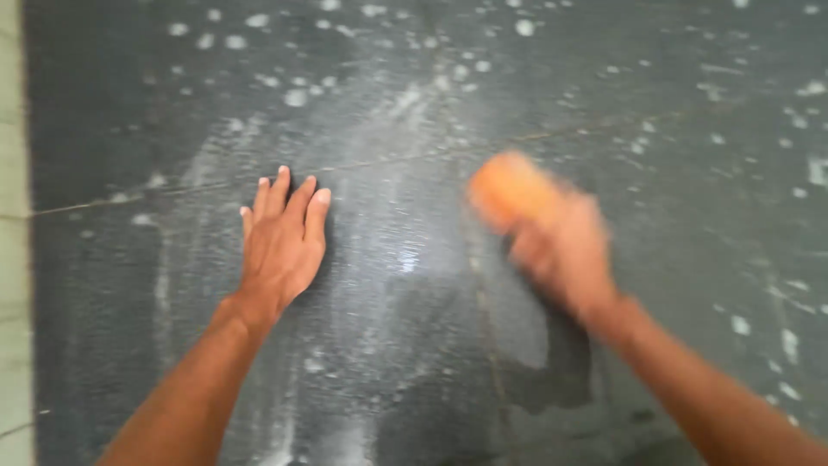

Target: Scrubbing a tiled floor with a brush and soapy water.

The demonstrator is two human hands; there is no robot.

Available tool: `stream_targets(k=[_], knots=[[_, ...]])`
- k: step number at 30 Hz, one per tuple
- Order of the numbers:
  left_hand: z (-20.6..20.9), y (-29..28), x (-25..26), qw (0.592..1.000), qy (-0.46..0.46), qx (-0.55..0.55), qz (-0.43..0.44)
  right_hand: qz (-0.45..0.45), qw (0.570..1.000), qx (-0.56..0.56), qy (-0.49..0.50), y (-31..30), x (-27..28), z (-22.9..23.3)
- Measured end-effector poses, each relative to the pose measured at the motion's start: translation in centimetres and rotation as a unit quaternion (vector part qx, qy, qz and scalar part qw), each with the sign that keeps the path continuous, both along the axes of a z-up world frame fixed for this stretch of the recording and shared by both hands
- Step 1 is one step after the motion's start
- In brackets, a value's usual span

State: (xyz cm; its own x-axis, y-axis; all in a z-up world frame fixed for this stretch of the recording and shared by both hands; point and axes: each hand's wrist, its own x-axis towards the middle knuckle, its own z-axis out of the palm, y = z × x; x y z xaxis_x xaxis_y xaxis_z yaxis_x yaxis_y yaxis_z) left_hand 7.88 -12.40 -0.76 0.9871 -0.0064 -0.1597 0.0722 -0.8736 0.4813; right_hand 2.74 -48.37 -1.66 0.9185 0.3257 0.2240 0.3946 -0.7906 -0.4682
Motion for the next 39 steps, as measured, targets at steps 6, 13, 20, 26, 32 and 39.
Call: stream_targets(k=[6,13,20,26,32,39], knots=[[-1.3,-6.9,-1.6,0.990,-0.065,0.059,-0.109,-0.245,0.949,0.049,0.192,-1.5,-4.0,3.4],[-2.0,-14.9,-2.6,0.960,-0.102,0.038,-0.258,-0.224,0.970,0.083,0.041,-13.1,-4.6,-1.3],[-2.2,-19.5,-3.5,0.904,-0.168,0.047,-0.391,-0.227,0.922,-0.234,-0.208,-11.2,-11.3,2.2],[-2.6,-20.5,-3.8,0.888,-0.177,0.024,-0.423,-0.339,0.939,0.046,-0.029,-11.1,-13.4,0.0],[-2.5,-20.3,-3.3,0.886,-0.175,0.036,-0.429,-0.367,0.923,-0.047,-0.103,-11.4,-13.8,-1.7],[-2.8,-21.2,-1.6,0.888,-0.168,0.053,-0.425,-0.382,0.920,-0.046,-0.075,-11.6,-13.7,-1.1]])
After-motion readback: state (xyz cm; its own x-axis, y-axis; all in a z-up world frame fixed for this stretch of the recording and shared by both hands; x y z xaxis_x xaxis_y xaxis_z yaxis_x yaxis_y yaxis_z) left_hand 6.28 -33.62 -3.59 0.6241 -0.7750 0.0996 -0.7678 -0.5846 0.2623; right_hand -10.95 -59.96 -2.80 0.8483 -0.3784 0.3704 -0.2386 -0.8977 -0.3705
